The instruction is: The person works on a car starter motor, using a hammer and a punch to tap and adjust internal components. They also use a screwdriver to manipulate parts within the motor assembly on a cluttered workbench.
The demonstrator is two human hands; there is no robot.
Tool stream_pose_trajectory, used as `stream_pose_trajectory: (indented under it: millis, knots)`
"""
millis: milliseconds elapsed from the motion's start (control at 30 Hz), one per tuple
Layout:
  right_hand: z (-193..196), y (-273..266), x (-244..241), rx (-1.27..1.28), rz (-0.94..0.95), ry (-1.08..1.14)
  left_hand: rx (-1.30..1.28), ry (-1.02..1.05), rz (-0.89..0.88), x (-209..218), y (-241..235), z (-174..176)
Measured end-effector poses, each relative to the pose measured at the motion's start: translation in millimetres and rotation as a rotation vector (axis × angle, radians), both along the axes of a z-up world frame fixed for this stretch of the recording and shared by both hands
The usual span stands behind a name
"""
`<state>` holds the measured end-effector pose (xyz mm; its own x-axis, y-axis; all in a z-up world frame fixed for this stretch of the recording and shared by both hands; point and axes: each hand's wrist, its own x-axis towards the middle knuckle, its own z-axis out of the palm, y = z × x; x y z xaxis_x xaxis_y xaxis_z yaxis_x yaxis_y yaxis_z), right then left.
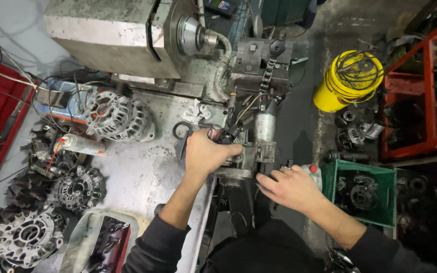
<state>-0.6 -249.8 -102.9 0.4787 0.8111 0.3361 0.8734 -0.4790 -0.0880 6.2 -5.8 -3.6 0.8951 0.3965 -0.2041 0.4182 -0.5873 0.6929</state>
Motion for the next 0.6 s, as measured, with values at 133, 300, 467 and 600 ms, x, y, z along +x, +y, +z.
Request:
stream_pose_trajectory:
  millis: [133,300,467,600]
  knots:
    - [-0.4,-4.5,-0.6,0.096,-0.083,0.133,-0.012,0.026,0.005,-0.5,0.8,-0.7]
    - [-3.5,-10.9,5.1,0.365,-0.301,0.373,-0.068,0.061,0.032,-4.2,1.6,-4.0]
    - [12.5,-0.7,14.0,0.26,-0.389,0.466,-0.044,0.001,0.033,-4.1,0.5,-13.1]
    - [16.0,11.1,17.2,0.251,-0.376,0.513,-0.029,0.02,0.02,-3.1,-6.9,4.8]
